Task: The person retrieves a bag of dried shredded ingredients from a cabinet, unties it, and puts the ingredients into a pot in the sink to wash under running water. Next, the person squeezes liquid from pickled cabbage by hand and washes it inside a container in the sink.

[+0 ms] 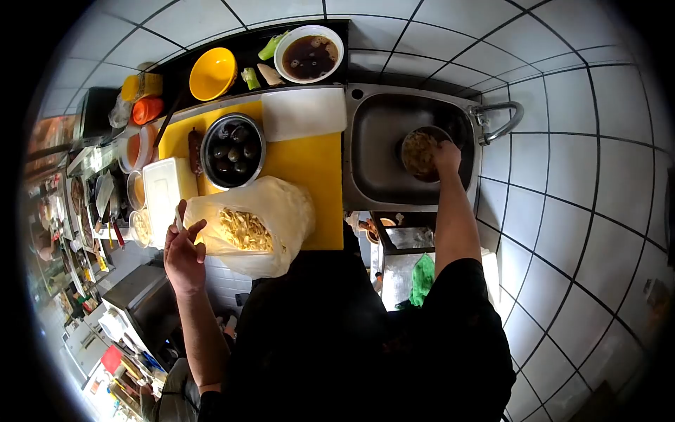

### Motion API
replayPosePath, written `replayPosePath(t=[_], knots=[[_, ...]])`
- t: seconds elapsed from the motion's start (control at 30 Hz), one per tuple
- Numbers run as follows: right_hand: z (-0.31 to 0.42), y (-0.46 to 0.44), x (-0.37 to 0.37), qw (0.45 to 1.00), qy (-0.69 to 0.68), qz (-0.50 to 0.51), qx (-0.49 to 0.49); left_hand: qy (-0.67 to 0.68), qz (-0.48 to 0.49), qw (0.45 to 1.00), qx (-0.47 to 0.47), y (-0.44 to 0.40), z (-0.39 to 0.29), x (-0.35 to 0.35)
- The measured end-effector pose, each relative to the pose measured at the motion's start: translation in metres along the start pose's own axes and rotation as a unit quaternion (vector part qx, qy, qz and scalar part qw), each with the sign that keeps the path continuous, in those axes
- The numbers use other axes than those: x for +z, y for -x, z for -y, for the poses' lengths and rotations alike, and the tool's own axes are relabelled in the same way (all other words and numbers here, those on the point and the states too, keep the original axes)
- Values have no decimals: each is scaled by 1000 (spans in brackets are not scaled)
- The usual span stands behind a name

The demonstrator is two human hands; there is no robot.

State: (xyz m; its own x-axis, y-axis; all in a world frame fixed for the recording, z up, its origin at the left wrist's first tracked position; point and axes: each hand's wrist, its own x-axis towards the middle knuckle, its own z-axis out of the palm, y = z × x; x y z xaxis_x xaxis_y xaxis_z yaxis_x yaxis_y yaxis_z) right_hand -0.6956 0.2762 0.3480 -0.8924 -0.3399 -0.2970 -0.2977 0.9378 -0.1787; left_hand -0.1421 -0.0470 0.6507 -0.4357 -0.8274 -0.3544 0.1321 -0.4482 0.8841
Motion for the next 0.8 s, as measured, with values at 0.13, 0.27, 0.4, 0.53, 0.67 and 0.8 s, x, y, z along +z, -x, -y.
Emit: replayPosePath(t=[0.13,0.27,0.4,0.53,0.67,0.8], knots=[[8,8,-15,999,-17,16,-23,-3,10,1000,7,2,-1,1],[15,16,-38,998,-26,56,-20,-1,19,1000,12,4,-1,0],[0,10,-22,988,-105,24,-110,2,17,1000,13,5,-1,2],[5,17,-25,989,-101,2,-112,2,6,1000,10,10,-6,8],[16,24,-34,995,-71,9,-66,24,46,998,18,16,-8,9],[14,25,-30,994,-23,-47,-97,-45,-10,999,-7,34,-23,32]])
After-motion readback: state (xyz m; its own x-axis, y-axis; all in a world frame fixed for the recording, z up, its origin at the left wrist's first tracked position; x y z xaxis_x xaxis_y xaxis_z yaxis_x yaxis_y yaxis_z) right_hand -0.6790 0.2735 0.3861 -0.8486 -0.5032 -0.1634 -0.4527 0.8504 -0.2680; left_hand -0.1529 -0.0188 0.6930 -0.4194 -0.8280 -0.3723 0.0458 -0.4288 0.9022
